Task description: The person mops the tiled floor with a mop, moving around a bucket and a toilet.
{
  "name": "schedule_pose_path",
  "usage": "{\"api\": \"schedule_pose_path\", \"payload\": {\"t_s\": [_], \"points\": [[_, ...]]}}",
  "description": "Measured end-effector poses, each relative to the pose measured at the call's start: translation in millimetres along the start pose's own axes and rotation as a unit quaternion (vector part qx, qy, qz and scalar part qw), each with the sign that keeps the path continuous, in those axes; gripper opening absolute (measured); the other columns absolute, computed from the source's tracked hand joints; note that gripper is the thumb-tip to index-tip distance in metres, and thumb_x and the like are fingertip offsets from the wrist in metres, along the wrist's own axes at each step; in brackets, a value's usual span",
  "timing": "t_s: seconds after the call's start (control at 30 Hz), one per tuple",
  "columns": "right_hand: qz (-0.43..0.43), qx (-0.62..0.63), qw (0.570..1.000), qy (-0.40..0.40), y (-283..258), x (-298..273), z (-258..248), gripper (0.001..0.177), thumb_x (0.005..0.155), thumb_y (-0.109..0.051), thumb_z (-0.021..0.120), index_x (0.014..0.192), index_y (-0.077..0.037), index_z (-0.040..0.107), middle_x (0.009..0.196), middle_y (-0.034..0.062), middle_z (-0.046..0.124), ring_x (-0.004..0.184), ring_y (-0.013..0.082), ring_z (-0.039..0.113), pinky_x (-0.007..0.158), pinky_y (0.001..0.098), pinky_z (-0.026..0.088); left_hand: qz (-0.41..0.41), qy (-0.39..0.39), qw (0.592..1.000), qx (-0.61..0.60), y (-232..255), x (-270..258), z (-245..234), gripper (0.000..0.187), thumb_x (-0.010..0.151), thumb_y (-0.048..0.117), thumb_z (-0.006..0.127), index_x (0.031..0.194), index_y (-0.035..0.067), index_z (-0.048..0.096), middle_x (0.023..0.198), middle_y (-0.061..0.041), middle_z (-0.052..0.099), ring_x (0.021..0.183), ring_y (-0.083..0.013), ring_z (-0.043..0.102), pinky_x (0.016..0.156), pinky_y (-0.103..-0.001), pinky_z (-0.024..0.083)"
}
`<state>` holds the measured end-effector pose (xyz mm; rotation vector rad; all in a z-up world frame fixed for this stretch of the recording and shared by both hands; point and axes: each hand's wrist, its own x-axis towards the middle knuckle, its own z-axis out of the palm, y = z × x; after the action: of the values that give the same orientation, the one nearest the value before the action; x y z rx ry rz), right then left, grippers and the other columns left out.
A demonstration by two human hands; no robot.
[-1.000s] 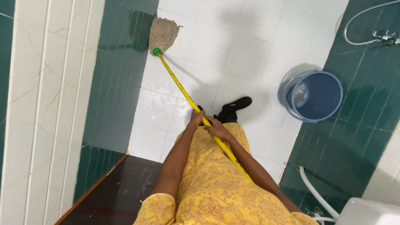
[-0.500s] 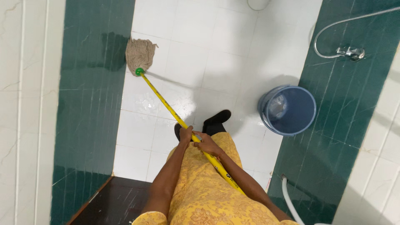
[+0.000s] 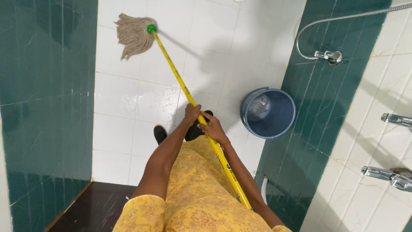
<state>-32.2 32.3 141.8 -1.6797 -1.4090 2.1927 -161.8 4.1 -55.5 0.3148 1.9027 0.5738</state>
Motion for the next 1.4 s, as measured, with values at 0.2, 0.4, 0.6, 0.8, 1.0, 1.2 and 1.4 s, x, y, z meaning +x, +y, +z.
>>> {"api": "schedule_pose_path", "payload": {"t_s": [0.2, 0.4, 0.6, 0.8, 1.0, 1.2, 1.4], "points": [[0.029, 0.077, 0.994, 0.075, 13.6, -20.3, -64.7, 0.068, 0.085, -0.005, 0.071, 0.149, -0.006, 0.051, 0.062, 0.0069, 0.057, 0.044, 0.0132, 0.050, 0.040, 0.0275, 0.041, 0.066, -0.060, 0.992, 0.085, 35.4, -1.9, 93.2, 0.059, 0.082, 0.034, 0.069, 0.111, -0.016, 0.055, 0.105, -0.033, 0.067, 0.097, -0.0428, 0.070, 0.085, -0.046, 0.057], [0.037, 0.213, 0.961, 0.170, 54.1, -21.7, -88.1, 0.059, 0.088, -0.005, 0.071, 0.144, -0.003, 0.053, 0.073, 0.0084, 0.061, 0.055, 0.0119, 0.056, 0.043, 0.0255, 0.043, 0.083, -0.142, 0.977, 0.138, 70.8, -16.3, 140.3, 0.059, 0.080, 0.037, 0.075, 0.109, -0.012, 0.059, 0.105, -0.030, 0.070, 0.098, -0.0386, 0.073, 0.082, -0.042, 0.060], [0.046, 0.224, 0.954, 0.193, 49.0, -6.1, -86.8, 0.053, 0.090, -0.003, 0.066, 0.141, -0.002, 0.050, 0.089, 0.0119, 0.063, 0.060, 0.0131, 0.058, 0.041, 0.0259, 0.042, -0.056, -0.191, 0.963, -0.181, 85.3, -36.5, 143.3, 0.030, 0.082, 0.016, 0.073, 0.097, -0.009, 0.066, 0.080, -0.015, 0.071, 0.065, -0.0214, 0.069, 0.057, -0.037, 0.059], [0.033, 0.254, 0.946, 0.198, 12.7, 4.6, -37.1, 0.051, 0.088, -0.002, 0.065, 0.137, -0.003, 0.050, 0.090, 0.0074, 0.064, 0.059, 0.0110, 0.058, 0.041, 0.0254, 0.043, -0.118, -0.202, 0.947, -0.219, 100.5, -19.0, 91.3, 0.027, 0.087, 0.013, 0.074, 0.094, -0.010, 0.062, 0.076, -0.018, 0.068, 0.062, -0.0265, 0.068, 0.056, -0.037, 0.059], [0.093, 0.169, 0.951, 0.242, -52.5, 31.9, 13.6, 0.053, 0.084, 0.005, 0.066, 0.133, -0.002, 0.047, 0.074, 0.0100, 0.062, 0.050, 0.0135, 0.054, 0.039, 0.0271, 0.040, -0.166, -0.142, 0.956, -0.194, 137.2, -2.9, 36.0, 0.021, 0.081, 0.008, 0.067, 0.093, -0.009, 0.065, 0.075, -0.017, 0.070, 0.061, -0.0266, 0.071, 0.056, -0.038, 0.060], [0.076, 0.153, 0.957, 0.235, -108.1, 60.4, 54.0, 0.052, 0.085, 0.004, 0.062, 0.134, -0.003, 0.045, 0.075, 0.0101, 0.062, 0.049, 0.0120, 0.050, 0.039, 0.0252, 0.040, -0.110, -0.130, 0.983, -0.069, 150.9, 25.0, -11.5, 0.024, 0.080, 0.014, 0.065, 0.092, -0.008, 0.066, 0.075, -0.019, 0.072, 0.062, -0.0253, 0.073, 0.060, -0.038, 0.061], [0.072, 0.086, 0.971, 0.213, -148.1, 83.1, 82.8, 0.047, 0.087, 0.003, 0.062, 0.131, -0.002, 0.045, 0.073, 0.0115, 0.061, 0.051, 0.0120, 0.053, 0.038, 0.0260, 0.042, -0.116, -0.127, 0.979, -0.111, 159.2, 52.7, -54.0, 0.024, 0.082, 0.013, 0.065, 0.092, -0.008, 0.064, 0.077, -0.019, 0.071, 0.064, -0.0260, 0.073, 0.060, -0.039, 0.061]]}}
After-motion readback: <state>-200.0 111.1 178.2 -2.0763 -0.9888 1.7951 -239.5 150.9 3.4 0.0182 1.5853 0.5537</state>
